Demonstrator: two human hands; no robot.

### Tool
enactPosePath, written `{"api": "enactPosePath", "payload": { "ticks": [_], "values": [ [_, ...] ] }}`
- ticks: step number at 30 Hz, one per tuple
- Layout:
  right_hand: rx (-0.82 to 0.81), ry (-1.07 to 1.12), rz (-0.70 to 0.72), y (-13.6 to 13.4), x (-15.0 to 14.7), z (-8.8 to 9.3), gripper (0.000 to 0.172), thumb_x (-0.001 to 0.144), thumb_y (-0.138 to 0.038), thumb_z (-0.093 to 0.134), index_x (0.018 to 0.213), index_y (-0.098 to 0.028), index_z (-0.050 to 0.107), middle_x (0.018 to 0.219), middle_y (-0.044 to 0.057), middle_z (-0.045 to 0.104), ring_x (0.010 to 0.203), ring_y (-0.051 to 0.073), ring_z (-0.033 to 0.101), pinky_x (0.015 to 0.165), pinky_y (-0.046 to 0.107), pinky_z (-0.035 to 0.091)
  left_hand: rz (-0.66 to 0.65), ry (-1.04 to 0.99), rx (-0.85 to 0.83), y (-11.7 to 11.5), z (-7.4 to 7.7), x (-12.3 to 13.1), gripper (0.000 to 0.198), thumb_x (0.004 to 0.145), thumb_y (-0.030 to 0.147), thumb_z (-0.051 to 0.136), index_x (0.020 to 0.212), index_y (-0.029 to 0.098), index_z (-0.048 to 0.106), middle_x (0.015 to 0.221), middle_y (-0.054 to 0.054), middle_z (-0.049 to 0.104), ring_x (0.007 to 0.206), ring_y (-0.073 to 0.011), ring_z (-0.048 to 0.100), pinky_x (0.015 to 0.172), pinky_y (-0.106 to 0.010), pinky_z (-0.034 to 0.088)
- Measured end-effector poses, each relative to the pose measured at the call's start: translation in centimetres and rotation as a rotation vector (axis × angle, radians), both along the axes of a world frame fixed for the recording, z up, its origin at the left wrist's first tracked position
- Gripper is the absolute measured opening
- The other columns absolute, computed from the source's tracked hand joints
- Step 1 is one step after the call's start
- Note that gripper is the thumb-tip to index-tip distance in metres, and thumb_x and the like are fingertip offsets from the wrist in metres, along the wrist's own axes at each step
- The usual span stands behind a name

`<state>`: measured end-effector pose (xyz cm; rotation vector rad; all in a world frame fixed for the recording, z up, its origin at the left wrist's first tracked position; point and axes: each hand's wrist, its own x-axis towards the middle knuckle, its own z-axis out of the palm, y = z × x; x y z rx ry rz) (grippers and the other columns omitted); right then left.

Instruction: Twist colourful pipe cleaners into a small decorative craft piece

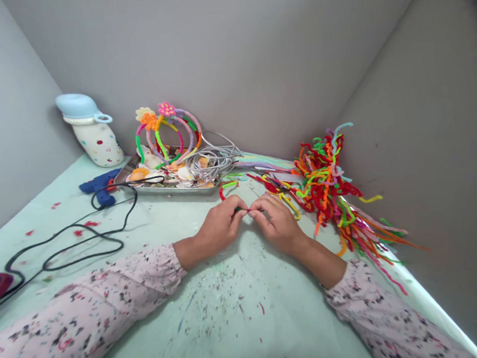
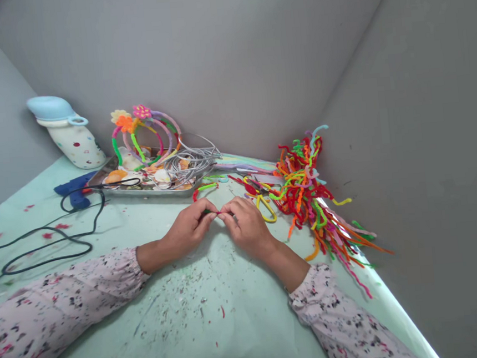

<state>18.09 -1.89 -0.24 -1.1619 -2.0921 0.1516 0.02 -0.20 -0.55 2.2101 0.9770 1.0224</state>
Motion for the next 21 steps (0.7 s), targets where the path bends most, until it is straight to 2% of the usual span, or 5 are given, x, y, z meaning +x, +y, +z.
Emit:
{"api": "enactPosePath", "payload": {
  "ticks": [4,10,16,21],
  "values": [
    [-0.030,0.078,0.021,0.11,0.07,0.03,0.011,0.090,-0.029,0.053,0.084,-0.021,0.058,0.082,0.002,0.061,0.080,0.017,0.056,0.075,0.032,0.042,0.004,-0.013,-0.022,0.07,0.22,0.06,0.009,0.090,0.021,0.046,0.088,0.016,0.053,0.079,-0.001,0.057,0.070,-0.0135,0.050,0.065,-0.026,0.037],
    [0.120,0.088,-0.033,0.35,0.33,-0.07,0.005,0.089,-0.025,0.056,0.089,-0.022,0.058,0.090,0.003,0.063,0.090,0.019,0.057,0.085,0.037,0.039,-0.005,-0.087,-0.090,0.20,0.39,0.02,0.013,0.091,0.024,0.045,0.089,0.016,0.055,0.074,0.000,0.057,0.066,-0.0122,0.049,0.064,-0.025,0.038],
    [0.158,0.081,-0.052,0.36,0.20,-0.38,0.006,0.089,-0.026,0.055,0.092,-0.022,0.058,0.087,0.003,0.064,0.086,0.019,0.057,0.081,0.035,0.040,-0.032,-0.124,-0.082,0.37,0.24,0.04,0.019,0.091,0.025,0.048,0.103,0.017,0.059,0.089,-0.003,0.064,0.075,-0.0135,0.054,0.070,-0.026,0.042],
    [0.188,0.068,-0.075,0.36,0.24,-0.67,0.007,0.088,-0.028,0.057,0.091,-0.022,0.056,0.085,0.003,0.063,0.083,0.019,0.057,0.079,0.035,0.041,-0.037,-0.100,-0.051,0.44,0.53,0.14,0.017,0.091,0.021,0.047,0.093,0.016,0.064,0.084,-0.002,0.063,0.079,-0.0144,0.056,0.076,-0.028,0.043]
  ]
}}
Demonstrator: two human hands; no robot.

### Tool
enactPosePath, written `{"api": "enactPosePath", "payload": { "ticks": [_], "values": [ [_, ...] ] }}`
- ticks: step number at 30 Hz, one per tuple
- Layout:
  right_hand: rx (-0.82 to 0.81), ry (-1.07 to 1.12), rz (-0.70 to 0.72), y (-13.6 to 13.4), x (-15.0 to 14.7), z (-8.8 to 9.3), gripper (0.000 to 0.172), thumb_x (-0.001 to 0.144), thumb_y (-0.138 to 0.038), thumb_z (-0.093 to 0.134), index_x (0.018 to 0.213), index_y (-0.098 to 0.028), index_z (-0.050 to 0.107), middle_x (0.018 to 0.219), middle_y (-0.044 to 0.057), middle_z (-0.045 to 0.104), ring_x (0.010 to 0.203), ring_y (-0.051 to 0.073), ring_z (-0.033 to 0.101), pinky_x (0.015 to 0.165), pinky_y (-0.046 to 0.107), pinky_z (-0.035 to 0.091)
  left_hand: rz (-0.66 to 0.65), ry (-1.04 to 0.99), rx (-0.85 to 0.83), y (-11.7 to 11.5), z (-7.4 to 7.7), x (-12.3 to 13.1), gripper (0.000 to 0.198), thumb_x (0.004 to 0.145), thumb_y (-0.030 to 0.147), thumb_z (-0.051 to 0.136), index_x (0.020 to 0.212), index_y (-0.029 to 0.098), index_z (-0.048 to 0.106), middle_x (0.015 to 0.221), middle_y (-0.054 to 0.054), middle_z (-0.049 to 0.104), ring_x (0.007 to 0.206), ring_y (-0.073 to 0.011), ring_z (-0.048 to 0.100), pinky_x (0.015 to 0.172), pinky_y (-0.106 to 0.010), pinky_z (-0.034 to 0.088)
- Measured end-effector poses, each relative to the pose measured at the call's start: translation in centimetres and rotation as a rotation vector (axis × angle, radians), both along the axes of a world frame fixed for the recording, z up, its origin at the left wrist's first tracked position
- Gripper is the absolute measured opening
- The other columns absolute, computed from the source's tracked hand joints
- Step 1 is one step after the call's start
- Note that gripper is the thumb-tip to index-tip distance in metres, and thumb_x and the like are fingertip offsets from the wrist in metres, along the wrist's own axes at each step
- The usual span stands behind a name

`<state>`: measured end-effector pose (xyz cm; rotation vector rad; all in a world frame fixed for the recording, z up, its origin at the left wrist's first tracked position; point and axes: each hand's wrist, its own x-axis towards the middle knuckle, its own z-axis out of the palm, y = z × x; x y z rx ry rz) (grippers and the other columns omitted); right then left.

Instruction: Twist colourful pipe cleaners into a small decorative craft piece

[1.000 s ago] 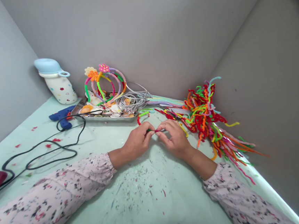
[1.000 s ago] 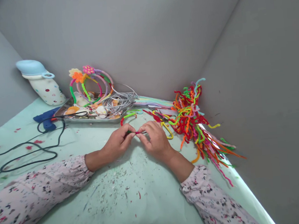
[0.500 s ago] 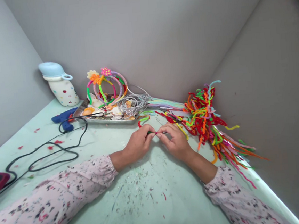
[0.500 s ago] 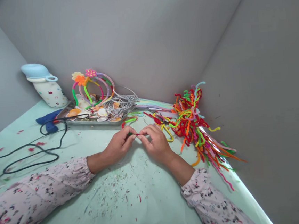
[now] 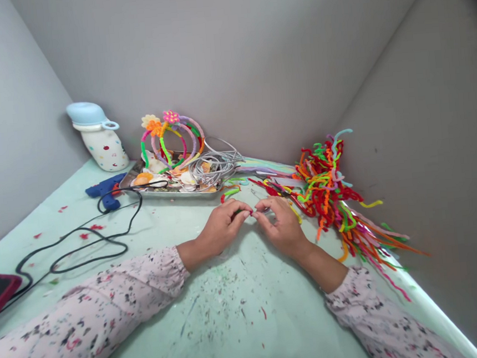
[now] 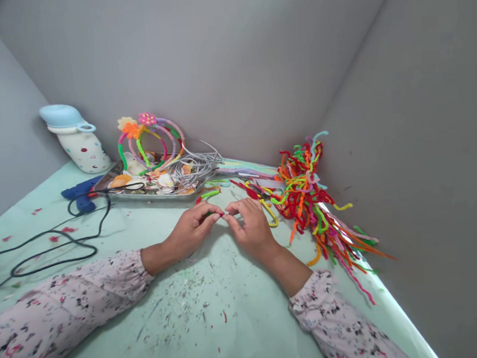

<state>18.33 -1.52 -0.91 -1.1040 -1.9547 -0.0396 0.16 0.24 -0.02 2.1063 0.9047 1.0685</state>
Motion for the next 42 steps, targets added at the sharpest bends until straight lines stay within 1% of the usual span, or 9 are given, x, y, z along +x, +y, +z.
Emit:
{"api": "enactPosePath", "payload": {
  "ticks": [8,12,15,18,22,26,32,38,42],
  "values": [
    [0.015,-0.064,0.078,0.0,-0.1,0.3,0.003,0.089,-0.025,0.055,0.088,-0.022,0.056,0.079,0.001,0.063,0.077,0.017,0.054,0.077,0.035,0.039,0.031,0.094,0.039,0.2,0.0,0.0,0.019,0.092,0.020,0.044,0.085,0.015,0.061,0.076,-0.003,0.059,0.081,-0.0178,0.056,0.076,-0.029,0.041],
    [0.037,-0.046,0.046,0.0,0.1,0.2,0.003,0.088,-0.024,0.057,0.089,-0.021,0.056,0.080,0.001,0.063,0.079,0.017,0.055,0.078,0.035,0.039,0.038,0.075,0.034,0.0,0.1,0.0,0.020,0.093,0.021,0.043,0.085,0.016,0.060,0.077,-0.003,0.058,0.082,-0.0177,0.055,0.077,-0.029,0.041],
    [0.065,-0.035,0.023,0.1,0.3,0.1,0.004,0.088,-0.023,0.057,0.091,-0.022,0.056,0.085,0.002,0.064,0.084,0.018,0.057,0.080,0.036,0.041,0.021,0.015,-0.008,-0.1,0.4,0.0,0.017,0.092,0.021,0.045,0.091,0.016,0.061,0.075,-0.002,0.058,0.080,-0.0167,0.055,0.075,-0.029,0.042],
    [0.100,-0.020,-0.005,0.1,0.4,0.2,0.006,0.087,-0.023,0.057,0.093,-0.022,0.056,0.088,0.004,0.065,0.086,0.019,0.058,0.081,0.037,0.042,0.008,-0.021,-0.055,-0.2,0.5,0.1,0.015,0.091,0.022,0.046,0.093,0.016,0.060,0.071,0.000,0.057,0.073,-0.0153,0.054,0.070,-0.027,0.042],
    [0.188,0.028,-0.064,-0.3,0.4,0.5,0.012,0.083,-0.025,0.063,0.094,-0.021,0.058,0.092,0.006,0.065,0.090,0.021,0.058,0.080,0.038,0.043,0.045,-0.077,-0.119,-0.2,0.3,0.0,0.019,0.092,0.027,0.045,0.091,0.016,0.060,0.066,0.001,0.053,0.062,-0.0121,0.050,0.062,-0.024,0.040],
    [0.136,-0.064,-0.032,-0.5,0.5,0.4,0.007,0.086,-0.026,0.059,0.090,-0.022,0.063,0.081,0.003,0.067,0.078,0.019,0.059,0.075,0.035,0.042,0.094,-0.142,-0.174,-0.2,0.2,0.0,0.020,0.092,0.029,0.046,0.093,0.015,0.061,0.061,0.003,0.050,0.056,-0.0101,0.046,0.057,-0.022,0.037],
    [0.033,-0.192,-0.096,-0.3,0.2,0.2,0.025,0.088,-0.037,0.056,0.102,-0.019,0.067,0.068,0.002,0.064,0.068,0.017,0.057,0.075,0.033,0.041,0.095,-0.204,-0.214,-0.3,0.2,0.0,0.022,0.091,0.031,0.047,0.095,0.014,0.060,0.059,0.004,0.049,0.054,-0.0094,0.044,0.053,-0.021,0.036],
    [0.089,-0.186,-0.120,-0.8,-0.2,0.5,0.024,0.088,-0.039,0.057,0.081,-0.020,0.070,0.061,0.001,0.064,0.059,0.014,0.056,0.067,0.030,0.038,0.119,-0.185,-0.172,-0.2,0.0,0.0,0.021,0.091,0.029,0.047,0.094,0.014,0.061,0.060,0.003,0.049,0.055,-0.0096,0.046,0.055,-0.021,0.037],
    [0.103,-0.213,-0.143,-1.2,-0.5,0.8,0.023,0.088,-0.035,0.057,0.075,-0.021,0.069,0.063,0.001,0.067,0.060,0.014,0.057,0.065,0.030,0.036,0.121,-0.164,-0.133,-0.2,-0.1,-0.1,0.022,0.091,0.029,0.046,0.094,0.015,0.062,0.063,0.002,0.052,0.058,-0.0106,0.047,0.057,-0.022,0.038]
  ]
}}
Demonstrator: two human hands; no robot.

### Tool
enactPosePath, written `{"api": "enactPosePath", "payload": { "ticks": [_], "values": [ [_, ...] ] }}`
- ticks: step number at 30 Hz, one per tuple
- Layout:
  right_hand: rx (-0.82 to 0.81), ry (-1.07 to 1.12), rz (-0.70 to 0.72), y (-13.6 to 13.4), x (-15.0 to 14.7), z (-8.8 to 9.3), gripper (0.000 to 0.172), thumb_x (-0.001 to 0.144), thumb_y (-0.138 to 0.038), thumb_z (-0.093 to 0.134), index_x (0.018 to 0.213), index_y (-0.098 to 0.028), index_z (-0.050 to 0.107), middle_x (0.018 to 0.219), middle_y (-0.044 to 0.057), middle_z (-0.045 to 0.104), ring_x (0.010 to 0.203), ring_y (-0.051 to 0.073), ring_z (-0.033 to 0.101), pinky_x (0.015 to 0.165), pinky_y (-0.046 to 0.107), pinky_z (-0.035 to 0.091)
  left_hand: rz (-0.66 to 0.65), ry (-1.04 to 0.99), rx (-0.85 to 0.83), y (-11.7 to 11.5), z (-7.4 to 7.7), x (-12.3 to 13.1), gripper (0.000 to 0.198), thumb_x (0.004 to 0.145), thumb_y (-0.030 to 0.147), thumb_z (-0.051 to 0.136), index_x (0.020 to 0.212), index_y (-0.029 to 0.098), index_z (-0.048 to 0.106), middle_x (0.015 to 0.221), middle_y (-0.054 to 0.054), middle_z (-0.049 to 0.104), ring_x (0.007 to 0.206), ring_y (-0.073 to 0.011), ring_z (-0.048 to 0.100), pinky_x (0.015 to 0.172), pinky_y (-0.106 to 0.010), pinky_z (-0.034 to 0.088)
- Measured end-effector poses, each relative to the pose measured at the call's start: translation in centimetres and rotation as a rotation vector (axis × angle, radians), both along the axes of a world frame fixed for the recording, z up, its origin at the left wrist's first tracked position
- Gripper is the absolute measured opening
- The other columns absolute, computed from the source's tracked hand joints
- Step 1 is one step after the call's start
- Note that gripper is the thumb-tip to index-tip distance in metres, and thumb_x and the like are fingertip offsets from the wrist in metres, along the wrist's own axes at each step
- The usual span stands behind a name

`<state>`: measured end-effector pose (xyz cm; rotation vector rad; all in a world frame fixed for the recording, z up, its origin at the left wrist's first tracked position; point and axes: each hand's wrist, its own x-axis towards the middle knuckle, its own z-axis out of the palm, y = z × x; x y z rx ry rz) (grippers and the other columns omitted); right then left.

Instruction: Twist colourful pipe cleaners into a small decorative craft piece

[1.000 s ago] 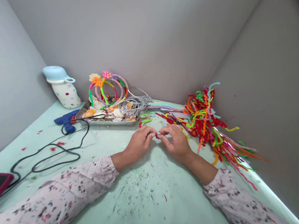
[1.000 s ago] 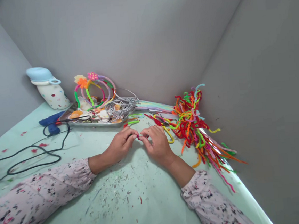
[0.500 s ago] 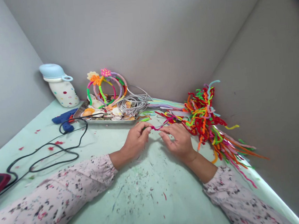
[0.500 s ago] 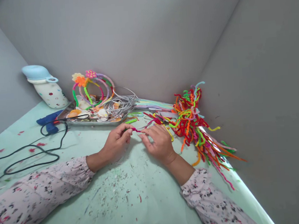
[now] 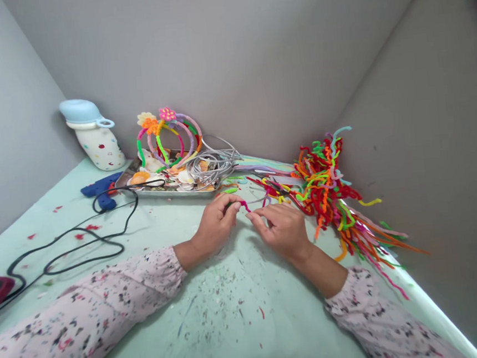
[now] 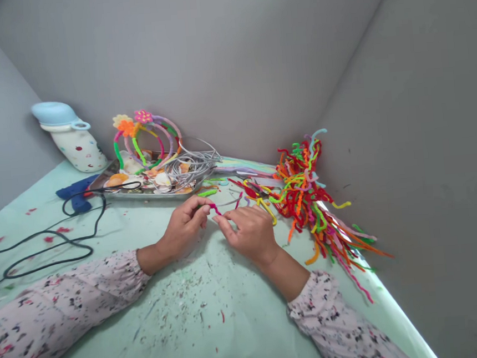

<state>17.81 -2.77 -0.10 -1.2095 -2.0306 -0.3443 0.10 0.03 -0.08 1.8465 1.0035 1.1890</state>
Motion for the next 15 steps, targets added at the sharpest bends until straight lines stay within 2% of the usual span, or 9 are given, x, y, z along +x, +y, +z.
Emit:
{"api": "enactPosePath", "payload": {
  "ticks": [4,7,9,11,13,15],
  "values": [
    [0.017,-0.139,-0.083,-0.5,-0.6,1.2,0.028,0.088,-0.042,0.056,0.071,-0.021,0.066,0.063,0.004,0.062,0.066,0.017,0.055,0.067,0.033,0.035,-0.006,-0.002,0.007,0.0,0.1,0.0,0.022,0.092,0.029,0.046,0.094,0.015,0.062,0.066,0.001,0.053,0.060,-0.0111,0.049,0.058,-0.023,0.039],
    [-0.035,-0.236,-0.127,-1.3,-1.2,2.4,0.027,0.084,-0.044,0.059,0.074,-0.020,0.064,0.076,0.009,0.063,0.075,0.022,0.055,0.066,0.035,0.036,-0.004,-0.020,-0.003,0.0,0.1,0.1,0.020,0.091,0.029,0.047,0.094,0.015,0.061,0.066,0.001,0.053,0.059,-0.0108,0.049,0.059,-0.023,0.040],
    [-0.156,-0.273,-0.139,-1.9,-1.5,3.2,0.017,0.082,-0.036,0.064,0.077,-0.020,0.064,0.074,0.008,0.063,0.072,0.022,0.056,0.062,0.033,0.036,0.000,-0.019,-0.008,0.0,0.0,0.1,0.020,0.091,0.029,0.047,0.094,0.015,0.061,0.064,0.002,0.052,0.058,-0.0106,0.048,0.058,-0.023,0.039],
    [-0.339,-0.259,-0.155,-2.4,-1.4,4.0,0.018,0.079,-0.036,0.067,0.070,-0.021,0.062,0.056,0.002,0.058,0.055,0.018,0.051,0.052,0.030,0.030,0.013,-0.017,-0.018,0.0,0.0,0.1,0.020,0.091,0.029,0.046,0.095,0.015,0.061,0.062,0.002,0.051,0.057,-0.0104,0.047,0.057,-0.022,0.038],
    [-0.514,-0.196,-0.059,-2.7,-1.0,5.0,0.019,0.081,-0.038,0.065,0.071,-0.022,0.063,0.052,-0.002,0.056,0.048,0.014,0.048,0.047,0.028,0.026,0.019,-0.019,-0.029,0.1,0.0,0.1,0.020,0.091,0.029,0.047,0.095,0.015,0.060,0.061,0.003,0.051,0.056,-0.0102,0.047,0.056,-0.022,0.038],
    [-0.723,-0.131,0.159,-2.6,-0.3,6.1,0.029,0.090,-0.038,0.051,0.068,-0.023,0.063,0.055,-0.004,0.059,0.050,0.011,0.051,0.048,0.025,0.030,0.008,-0.019,-0.029,0.1,0.1,0.0,0.019,0.091,0.029,0.047,0.094,0.016,0.060,0.061,0.003,0.050,0.055,-0.0102,0.046,0.056,-0.022,0.038]
  ]
}}
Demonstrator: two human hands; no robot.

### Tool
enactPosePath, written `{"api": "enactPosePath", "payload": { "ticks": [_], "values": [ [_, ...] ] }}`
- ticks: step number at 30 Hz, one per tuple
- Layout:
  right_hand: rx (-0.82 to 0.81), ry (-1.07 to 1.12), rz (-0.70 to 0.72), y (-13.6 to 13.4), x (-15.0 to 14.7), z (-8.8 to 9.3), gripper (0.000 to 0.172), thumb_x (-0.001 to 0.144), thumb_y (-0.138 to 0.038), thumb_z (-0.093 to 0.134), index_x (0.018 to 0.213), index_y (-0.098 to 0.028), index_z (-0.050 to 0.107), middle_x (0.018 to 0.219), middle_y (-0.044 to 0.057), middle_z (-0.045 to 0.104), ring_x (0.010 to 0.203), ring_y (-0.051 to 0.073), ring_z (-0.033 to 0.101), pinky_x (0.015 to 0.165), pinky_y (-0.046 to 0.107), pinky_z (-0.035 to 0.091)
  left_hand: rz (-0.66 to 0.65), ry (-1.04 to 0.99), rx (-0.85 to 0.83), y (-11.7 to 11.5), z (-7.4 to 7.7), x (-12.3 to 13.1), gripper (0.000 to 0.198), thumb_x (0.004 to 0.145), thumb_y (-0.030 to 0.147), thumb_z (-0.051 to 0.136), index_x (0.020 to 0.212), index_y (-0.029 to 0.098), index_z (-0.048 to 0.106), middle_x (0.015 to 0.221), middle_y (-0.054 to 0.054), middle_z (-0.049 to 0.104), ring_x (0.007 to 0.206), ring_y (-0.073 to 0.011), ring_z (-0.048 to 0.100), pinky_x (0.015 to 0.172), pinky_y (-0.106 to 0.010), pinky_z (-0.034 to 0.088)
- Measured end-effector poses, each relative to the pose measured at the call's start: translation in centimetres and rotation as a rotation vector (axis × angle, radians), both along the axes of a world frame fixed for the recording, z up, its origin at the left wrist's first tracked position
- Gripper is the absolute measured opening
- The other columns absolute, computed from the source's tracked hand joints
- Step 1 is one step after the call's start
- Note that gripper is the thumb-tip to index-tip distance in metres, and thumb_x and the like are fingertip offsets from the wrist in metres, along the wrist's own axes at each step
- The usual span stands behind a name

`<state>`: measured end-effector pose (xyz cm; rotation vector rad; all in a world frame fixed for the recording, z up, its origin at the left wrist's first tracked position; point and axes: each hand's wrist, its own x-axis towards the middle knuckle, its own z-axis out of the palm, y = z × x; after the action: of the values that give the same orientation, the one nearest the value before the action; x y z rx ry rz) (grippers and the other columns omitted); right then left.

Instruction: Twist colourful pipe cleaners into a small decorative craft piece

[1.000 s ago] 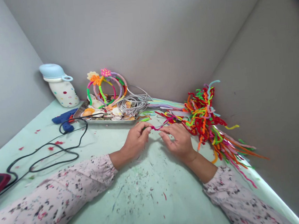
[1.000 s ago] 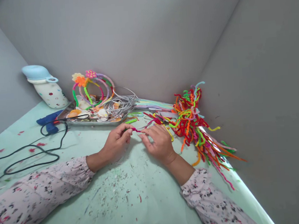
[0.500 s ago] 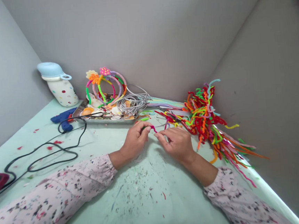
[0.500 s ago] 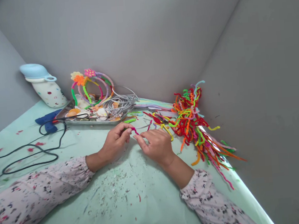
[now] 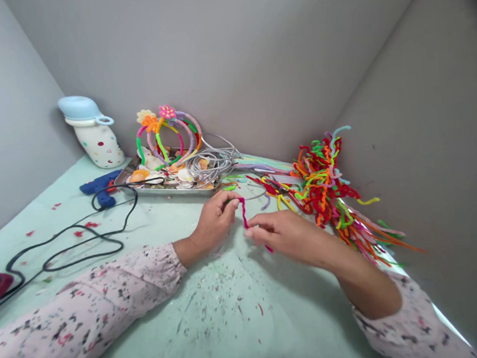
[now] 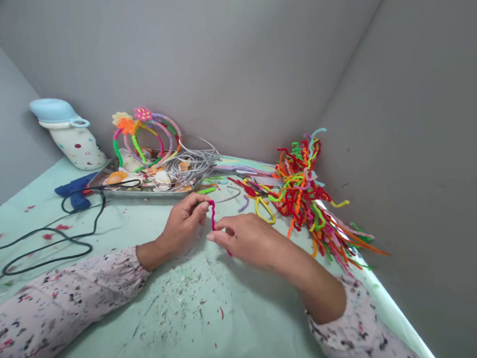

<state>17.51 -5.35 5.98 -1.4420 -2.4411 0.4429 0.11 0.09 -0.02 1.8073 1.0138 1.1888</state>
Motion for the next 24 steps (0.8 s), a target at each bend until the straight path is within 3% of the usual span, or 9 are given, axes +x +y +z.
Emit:
{"api": "enactPosePath", "payload": {
  "ticks": [2,5,8,10,12,14,24],
  "values": [
    [-0.042,0.071,-0.006,0.6,0.9,0.9,0.041,0.095,-0.038,0.042,0.062,-0.022,0.062,0.055,-0.004,0.059,0.051,0.010,0.051,0.049,0.024,0.032,-0.025,-0.002,0.006,-0.1,0.1,0.0,0.020,0.091,0.030,0.047,0.093,0.016,0.060,0.061,0.003,0.050,0.055,-0.0102,0.046,0.056,-0.022,0.038],
    [0.061,0.154,-0.045,2.1,2.4,0.8,0.038,0.094,-0.036,0.042,0.068,-0.021,0.067,0.061,-0.003,0.064,0.053,0.011,0.053,0.052,0.025,0.036,-0.062,-0.018,0.004,-0.3,0.2,0.0,0.019,0.091,0.030,0.047,0.091,0.015,0.060,0.061,0.003,0.050,0.055,-0.0101,0.046,0.055,-0.022,0.037],
    [0.534,0.243,-0.140,3.7,3.6,-0.8,0.017,0.088,-0.030,0.054,0.095,-0.021,0.068,0.087,0.004,0.070,0.072,0.017,0.060,0.068,0.031,0.045,-0.100,-0.040,-0.020,-0.4,0.2,0.0,0.019,0.091,0.031,0.047,0.091,0.015,0.059,0.061,0.003,0.049,0.054,-0.0092,0.044,0.055,-0.022,0.037],
    [0.716,0.174,-0.001,4.4,4.1,-2.2,0.015,0.083,-0.024,0.059,0.096,-0.022,0.067,0.096,0.007,0.069,0.090,0.022,0.061,0.081,0.038,0.045,-0.123,-0.031,-0.031,-0.5,0.2,-0.1,0.019,0.091,0.030,0.047,0.089,0.015,0.059,0.061,0.003,0.049,0.053,-0.0086,0.043,0.055,-0.021,0.037],
    [0.757,0.155,0.123,4.7,4.1,-3.3,0.020,0.081,-0.019,0.059,0.100,-0.021,0.065,0.097,0.006,0.068,0.092,0.021,0.061,0.081,0.037,0.045,-0.136,-0.019,-0.036,-0.4,0.2,-0.1,0.019,0.090,0.030,0.048,0.089,0.015,0.059,0.061,0.003,0.049,0.053,-0.0083,0.043,0.055,-0.021,0.036],
    [0.771,0.131,0.157,4.7,3.8,-4.1,0.021,0.080,-0.020,0.060,0.101,-0.020,0.064,0.098,0.007,0.067,0.092,0.021,0.060,0.081,0.038,0.044,-0.152,-0.022,-0.046,-0.4,0.2,-0.1,0.018,0.090,0.030,0.048,0.090,0.015,0.059,0.061,0.004,0.048,0.054,-0.0082,0.042,0.055,-0.021,0.036],
    [0.920,0.119,0.152,4.6,2.4,-5.7,0.008,0.084,-0.019,0.062,0.092,-0.022,0.063,0.084,0.003,0.069,0.081,0.017,0.060,0.076,0.033,0.043,-0.222,-0.022,-0.114,-0.7,0.4,0.1,0.019,0.088,0.031,0.051,0.089,0.014,0.059,0.058,0.004,0.047,0.051,-0.0090,0.042,0.053,-0.021,0.036]
  ]
}}
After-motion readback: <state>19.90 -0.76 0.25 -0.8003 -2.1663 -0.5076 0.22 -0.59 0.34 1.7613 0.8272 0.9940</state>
